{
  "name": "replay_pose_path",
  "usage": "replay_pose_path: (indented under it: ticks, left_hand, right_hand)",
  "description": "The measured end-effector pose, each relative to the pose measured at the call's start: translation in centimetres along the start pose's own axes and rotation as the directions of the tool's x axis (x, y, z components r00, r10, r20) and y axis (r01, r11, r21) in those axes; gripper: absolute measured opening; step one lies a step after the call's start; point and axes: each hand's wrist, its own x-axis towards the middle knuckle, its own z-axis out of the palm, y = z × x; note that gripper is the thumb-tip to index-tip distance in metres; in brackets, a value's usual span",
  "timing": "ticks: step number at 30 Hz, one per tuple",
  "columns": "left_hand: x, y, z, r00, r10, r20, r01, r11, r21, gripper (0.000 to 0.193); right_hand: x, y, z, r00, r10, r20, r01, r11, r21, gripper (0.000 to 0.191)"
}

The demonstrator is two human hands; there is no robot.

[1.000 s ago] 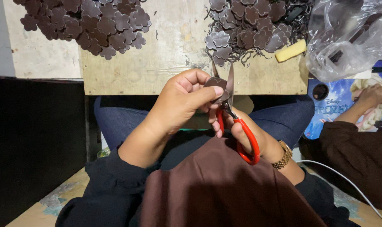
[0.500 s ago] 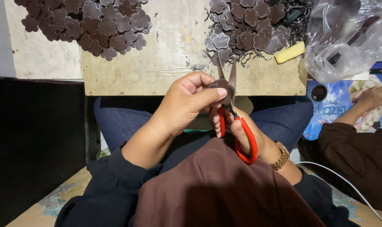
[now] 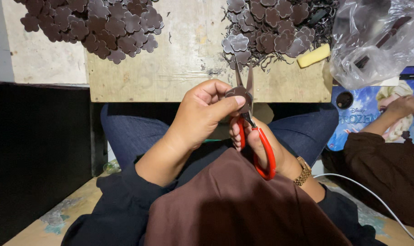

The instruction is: The person uses red-handled scissors to trim the edges of small, dark brown, flower-shaped craft pieces. They pick up each piece from a pile on a wooden board, trim it, and place it back down. A second person is visible nearby, also working with similar pieces.

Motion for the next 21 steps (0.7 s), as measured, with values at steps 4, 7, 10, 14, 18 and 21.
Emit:
replay_pose_path:
  ticks: [4,7,10,14,18,21]
  left_hand:
    - [0.11,0.22,-0.12,0.998,0.054,0.012,-0.055,0.998,0.026,0.008]
    - [0.07,0.36,-0.14,1.0,0.028,0.003,-0.028,0.999,0.022,0.008]
    - [0.19,0.2,-0.17,1.0,0.007,-0.007,-0.007,1.0,0.01,0.008]
    - [0.57,-0.21,-0.26,0.999,0.04,-0.027,-0.039,0.998,0.056,0.008]
    - [0.82,-0.58,-0.31,0.998,0.057,-0.028,-0.056,0.998,0.022,0.007]
    - [0.8,-0.64,-0.39,0.998,0.049,-0.035,-0.048,0.998,0.03,0.007]
  right_hand:
    - [-0.12,-0.66,-0.1,0.998,0.029,0.05,-0.028,0.999,-0.028,0.082]
    - [-0.1,-0.88,-0.1,0.998,0.034,0.057,-0.032,0.998,-0.049,0.082]
    - [0.04,-0.55,0.0,1.0,0.006,0.012,-0.006,1.0,-0.02,0.08]
    - [0.1,-0.09,0.07,1.0,0.012,-0.008,-0.011,0.996,0.086,0.07]
    - [0.11,-0.08,0.22,0.999,-0.019,-0.027,0.021,0.997,0.08,0.061]
    - [0.04,-0.47,0.3,1.0,-0.018,-0.023,0.019,0.997,0.069,0.057]
